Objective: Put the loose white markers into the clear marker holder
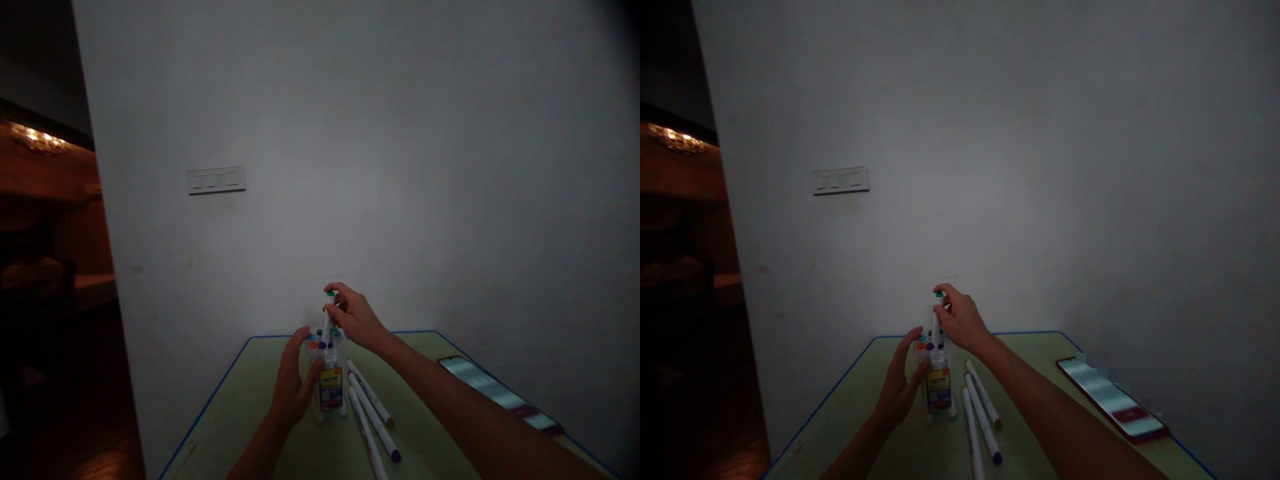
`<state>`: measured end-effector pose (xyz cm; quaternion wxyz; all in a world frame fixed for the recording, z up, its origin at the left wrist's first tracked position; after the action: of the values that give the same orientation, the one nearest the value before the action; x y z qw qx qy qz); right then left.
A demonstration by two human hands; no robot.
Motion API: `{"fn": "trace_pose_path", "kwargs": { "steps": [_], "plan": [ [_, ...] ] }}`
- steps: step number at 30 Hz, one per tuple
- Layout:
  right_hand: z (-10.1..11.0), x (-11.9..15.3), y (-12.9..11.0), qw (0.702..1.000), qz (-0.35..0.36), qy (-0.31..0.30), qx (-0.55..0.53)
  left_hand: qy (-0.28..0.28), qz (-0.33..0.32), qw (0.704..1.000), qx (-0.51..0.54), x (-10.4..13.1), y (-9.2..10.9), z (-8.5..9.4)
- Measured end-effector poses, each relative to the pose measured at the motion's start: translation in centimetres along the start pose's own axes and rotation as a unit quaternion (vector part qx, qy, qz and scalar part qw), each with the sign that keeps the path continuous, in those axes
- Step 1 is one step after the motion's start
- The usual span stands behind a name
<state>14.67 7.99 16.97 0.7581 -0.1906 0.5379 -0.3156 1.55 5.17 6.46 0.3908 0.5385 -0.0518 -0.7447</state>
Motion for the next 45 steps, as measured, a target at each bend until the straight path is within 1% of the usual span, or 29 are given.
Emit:
{"fn": "trace_pose_path", "kwargs": {
  "steps": [2, 5, 8, 10, 12, 14, 15, 16, 17, 18, 19, 20, 21, 22, 23, 24, 26, 28, 32, 33, 36, 39, 42, 45],
  "plan": [
    [-0.2, -0.2, -0.4, 1.000, 0.001, -0.001, 0.015, 0.002, 0.001, 1.000, 0.002, 0.1, -0.1, -0.1],
    [-1.2, -0.1, -0.9, 0.998, 0.003, -0.031, 0.047, 0.006, 0.000, 1.000, 0.001, 0.2, -0.3, -0.1],
    [-2.2, 0.3, -0.4, 0.996, -0.008, -0.047, 0.072, 0.009, 0.011, 1.000, -0.001, 0.4, -0.6, -0.2],
    [-3.0, 0.6, 0.1, 0.991, -0.005, -0.058, 0.120, 0.008, 0.016, 1.000, -0.001, 0.5, -0.7, -0.2],
    [-4.0, 0.9, 0.1, 0.980, 0.010, -0.084, 0.179, 0.010, 0.017, 1.000, -0.004, 0.4, -0.6, -0.2],
    [-4.7, 1.5, -0.2, 0.970, 0.025, -0.122, 0.207, 0.011, 0.015, 1.000, -0.006, 0.4, -0.4, -0.1],
    [-4.7, 2.0, -0.4, 0.970, 0.030, -0.132, 0.200, 0.011, 0.016, 1.000, -0.006, 0.3, -0.4, -0.1],
    [-4.2, 2.6, -0.8, 0.975, 0.034, -0.126, 0.182, 0.012, 0.016, 1.000, -0.005, 0.3, -0.3, 0.0],
    [-3.4, 3.3, -1.1, 0.980, 0.039, -0.106, 0.163, 0.012, 0.016, 1.000, -0.004, 0.2, -0.2, 0.0],
    [-2.2, 4.2, -1.4, 0.986, 0.044, -0.071, 0.146, 0.011, 0.015, 1.000, -0.003, 0.2, -0.1, 0.1],
    [-0.7, 5.3, -1.2, 0.989, 0.036, -0.020, 0.140, 0.009, 0.013, 1.000, -0.002, 0.2, 0.0, 0.1],
    [0.5, 6.6, -0.6, 0.988, 0.012, 0.012, 0.151, 0.007, 0.014, 1.000, -0.001, 0.3, 0.0, 0.1],
    [0.9, 7.9, 0.6, 0.982, -0.026, 0.006, 0.185, 0.004, 0.015, 1.000, 0.000, 0.3, 0.0, 0.1],
    [0.7, 9.4, 2.2, 0.970, -0.071, -0.035, 0.229, 0.001, 0.018, 1.000, 0.002, 0.4, -0.1, 0.1],
    [0.2, 10.9, 4.2, 0.952, -0.124, -0.089, 0.266, -0.003, 0.023, 1.000, 0.005, 0.5, -0.3, 0.0],
    [0.0, 12.3, 5.8, 0.936, -0.158, -0.118, 0.292, -0.005, 0.030, 1.000, 0.008, 0.7, -0.5, 0.0],
    [-0.5, 14.2, 8.2, 0.906, -0.202, -0.168, 0.332, -0.003, 0.047, 0.999, 0.015, 0.9, -1.0, -0.1],
    [-1.0, 15.2, 9.7, 0.885, -0.227, -0.203, 0.351, 0.000, 0.069, 0.997, 0.023, 1.1, -1.3, -0.1],
    [-1.3, 15.6, 10.5, 0.853, -0.260, -0.255, 0.373, 0.011, 0.128, 0.991, 0.032, 1.2, -1.5, 0.1],
    [-1.3, 15.7, 10.6, 0.846, -0.267, -0.265, 0.378, 0.013, 0.133, 0.990, 0.034, 1.2, -1.3, 0.2],
    [-1.1, 15.9, 10.8, 0.831, -0.280, -0.279, 0.391, 0.019, 0.119, 0.992, 0.039, 1.0, -0.8, 0.3],
    [-1.3, 16.2, 11.0, 0.826, -0.284, -0.282, 0.397, 0.037, 0.100, 0.994, 0.023, 1.0, -0.6, 0.7],
    [-1.4, 16.4, 11.2, 0.827, -0.288, -0.277, 0.396, 0.063, 0.090, 0.994, 0.005, 1.0, -0.4, 1.2],
    [-0.7, 16.2, 11.2, 0.833, -0.290, -0.246, 0.401, 0.072, 0.110, 0.991, 0.016, 1.1, -0.6, 1.2]
  ]
}}
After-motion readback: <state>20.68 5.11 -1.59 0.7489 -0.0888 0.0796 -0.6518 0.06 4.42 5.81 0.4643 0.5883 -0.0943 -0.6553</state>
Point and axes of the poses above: each hand's wrist, its own x-axis away from the middle knuckle, its own z-axis out of the back of the hand, y = z × x, the point moved 9 cm from there along -x, towards the middle knuckle
